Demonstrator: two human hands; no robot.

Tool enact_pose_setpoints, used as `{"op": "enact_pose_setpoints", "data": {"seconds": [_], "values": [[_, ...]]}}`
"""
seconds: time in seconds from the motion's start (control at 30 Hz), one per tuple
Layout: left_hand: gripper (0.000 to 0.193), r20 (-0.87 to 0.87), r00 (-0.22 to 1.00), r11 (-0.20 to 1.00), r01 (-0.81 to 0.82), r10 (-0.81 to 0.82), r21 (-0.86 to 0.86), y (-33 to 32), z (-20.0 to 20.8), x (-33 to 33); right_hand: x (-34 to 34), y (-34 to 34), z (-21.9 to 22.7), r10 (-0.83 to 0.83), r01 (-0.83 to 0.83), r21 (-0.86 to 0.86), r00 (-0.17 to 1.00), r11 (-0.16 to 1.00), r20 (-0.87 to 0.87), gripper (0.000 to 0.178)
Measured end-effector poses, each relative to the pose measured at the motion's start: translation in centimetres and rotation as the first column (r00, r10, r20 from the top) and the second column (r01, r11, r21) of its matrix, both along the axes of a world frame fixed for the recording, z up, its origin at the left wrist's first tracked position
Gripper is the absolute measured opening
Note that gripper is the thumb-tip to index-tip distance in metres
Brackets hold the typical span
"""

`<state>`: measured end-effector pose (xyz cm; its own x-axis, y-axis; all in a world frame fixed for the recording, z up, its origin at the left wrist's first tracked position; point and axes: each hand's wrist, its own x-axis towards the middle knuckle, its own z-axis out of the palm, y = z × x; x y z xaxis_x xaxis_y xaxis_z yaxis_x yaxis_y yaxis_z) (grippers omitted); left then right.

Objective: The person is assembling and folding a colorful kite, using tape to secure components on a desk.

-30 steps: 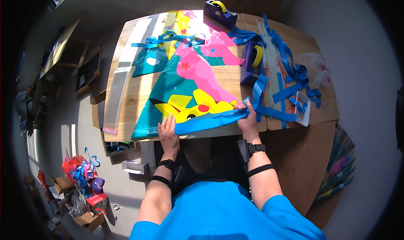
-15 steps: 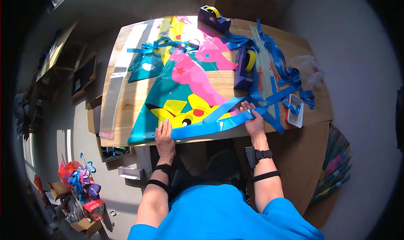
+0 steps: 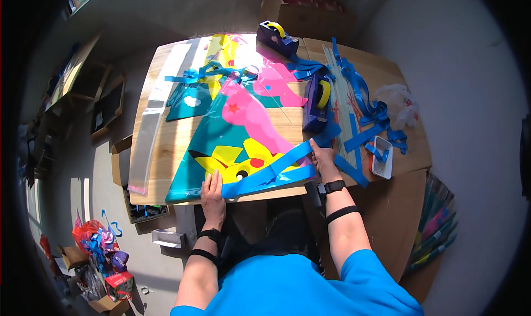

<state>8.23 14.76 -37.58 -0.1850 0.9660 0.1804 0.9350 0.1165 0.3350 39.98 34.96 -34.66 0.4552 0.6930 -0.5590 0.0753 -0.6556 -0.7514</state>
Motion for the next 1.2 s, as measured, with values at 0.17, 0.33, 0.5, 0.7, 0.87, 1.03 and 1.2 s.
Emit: {"op": "enact_pose_setpoints", "data": {"seconds": [0.17, 0.33, 0.5, 0.7, 0.87, 1.03, 1.2], "values": [[0.046, 0.001, 1.0, 1.0, 0.004, -0.004, -0.004, 0.0, 0.3, 0.1, -0.1, 1.2, -2.2, -0.104, 0.112, 0.005, 0.939, 0.994, -0.328, 0.037], [0.047, -0.054, 0.998, 0.999, 0.033, -0.034, -0.015, 0.1, 0.3, 0.1, -0.1, 1.1, -1.7, -0.182, 0.361, 0.11, 0.684, 0.926, -0.707, 0.022], [0.05, 0.005, 1.0, 0.999, 0.009, -0.009, 0.035, -0.1, -0.1, 0.1, -0.5, -2.3, 3.1, 0.266, 0.323, 0.334, 0.236, 0.885, -0.934, 0.037], [0.053, -0.003, 1.0, 1.0, 0.027, -0.027, 0.016, 0.0, 0.1, 0.0, 3.3, -3.1, 5.6, 0.375, 0.455, 0.393, 0.133, 0.799, -0.917, 0.024], [0.049, -0.009, 1.0, 0.999, 0.016, -0.015, 0.03, 0.0, -0.4, 0.0, 12.0, -0.7, 9.2, 0.409, 0.47, 0.509, 0.305, 0.721, -0.86, 0.016], [0.05, 0.014, 1.0, 1.0, -0.005, 0.005, -0.018, -0.3, -0.1, 0.1, 18.0, -0.7, 11.1, 0.218, 0.432, 0.557, 0.618, 0.709, -0.756, 0.024], [0.05, 0.002, 1.0, 1.0, 0.011, -0.011, -0.011, 0.1, 0.2, 0.5, 21.9, -1.7, 10.0, -0.017, 0.473, 0.557, 0.772, 0.683, -0.635, 0.03]]}}
